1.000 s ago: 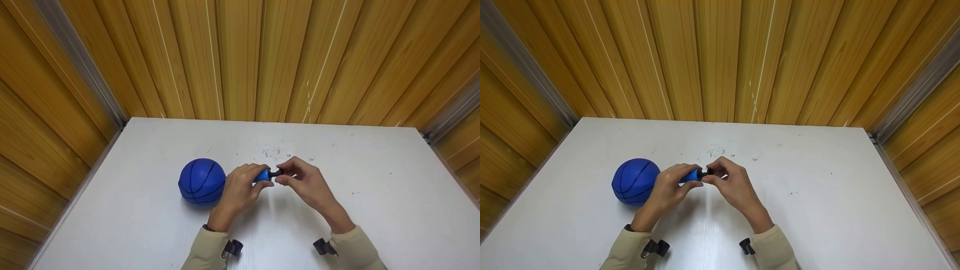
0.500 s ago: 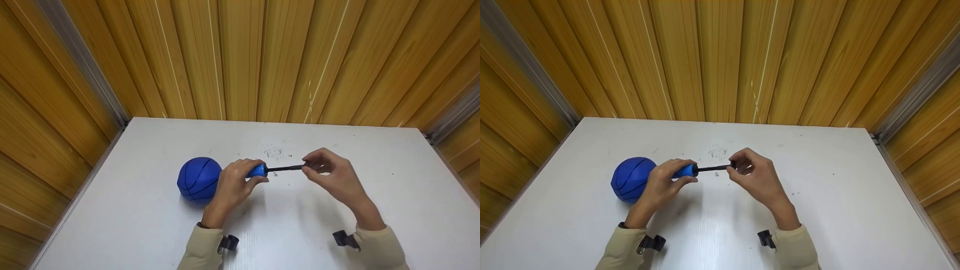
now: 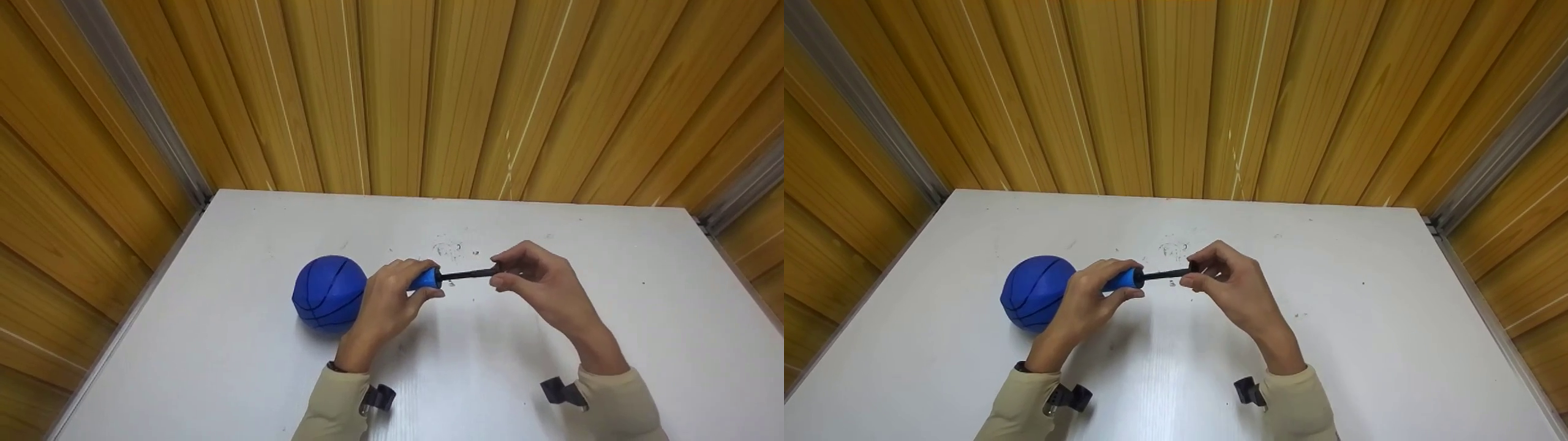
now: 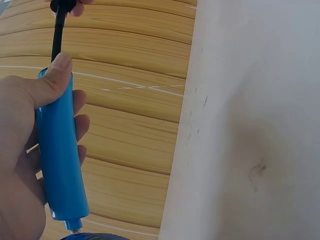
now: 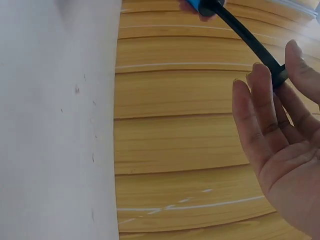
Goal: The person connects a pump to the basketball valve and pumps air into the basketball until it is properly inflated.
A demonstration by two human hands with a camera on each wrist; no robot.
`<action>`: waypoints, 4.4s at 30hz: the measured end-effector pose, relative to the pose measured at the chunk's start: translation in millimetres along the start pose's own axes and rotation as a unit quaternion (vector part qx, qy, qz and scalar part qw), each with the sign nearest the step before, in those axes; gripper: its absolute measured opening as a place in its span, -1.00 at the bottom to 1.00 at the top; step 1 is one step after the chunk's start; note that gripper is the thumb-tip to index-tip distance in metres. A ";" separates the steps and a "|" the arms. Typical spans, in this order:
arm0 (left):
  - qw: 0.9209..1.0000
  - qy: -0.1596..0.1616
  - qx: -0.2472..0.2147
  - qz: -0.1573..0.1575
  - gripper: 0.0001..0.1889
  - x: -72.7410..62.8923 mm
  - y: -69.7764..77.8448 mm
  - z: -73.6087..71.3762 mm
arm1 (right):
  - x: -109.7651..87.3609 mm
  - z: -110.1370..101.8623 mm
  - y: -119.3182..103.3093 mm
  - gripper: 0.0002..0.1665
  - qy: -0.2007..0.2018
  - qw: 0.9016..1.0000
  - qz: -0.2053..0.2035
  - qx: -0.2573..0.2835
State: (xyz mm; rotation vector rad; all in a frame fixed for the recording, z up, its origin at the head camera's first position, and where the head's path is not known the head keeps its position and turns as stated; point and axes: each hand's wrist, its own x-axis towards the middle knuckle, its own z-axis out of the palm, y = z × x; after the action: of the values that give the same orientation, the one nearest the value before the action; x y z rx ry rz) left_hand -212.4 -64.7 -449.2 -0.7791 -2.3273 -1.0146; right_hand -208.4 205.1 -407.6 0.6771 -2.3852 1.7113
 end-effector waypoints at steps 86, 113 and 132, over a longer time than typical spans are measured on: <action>0.995 -0.074 0.016 -0.071 -0.58 -2.4 -0.8 -20.4 | -0.3 64.1 6.2 -0.75 0.016 0.998 0.036 0.040; 0.998 -0.034 0.057 -0.011 -0.51 -0.7 -8.8 -33.9 | 0.5 67.9 13.5 -0.61 0.014 0.999 -0.012 -0.027; 0.980 -0.075 0.147 -0.107 -0.64 -7.2 -24.0 -50.3 | 0.1 62.2 14.5 -0.62 0.038 0.998 0.042 -0.010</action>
State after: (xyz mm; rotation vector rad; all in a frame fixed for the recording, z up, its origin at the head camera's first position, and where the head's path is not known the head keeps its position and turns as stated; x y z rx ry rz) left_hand -213.1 -119.0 -434.8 -0.5108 -2.6559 -0.6885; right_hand -205.2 151.3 -441.8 0.5082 -2.4066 1.7108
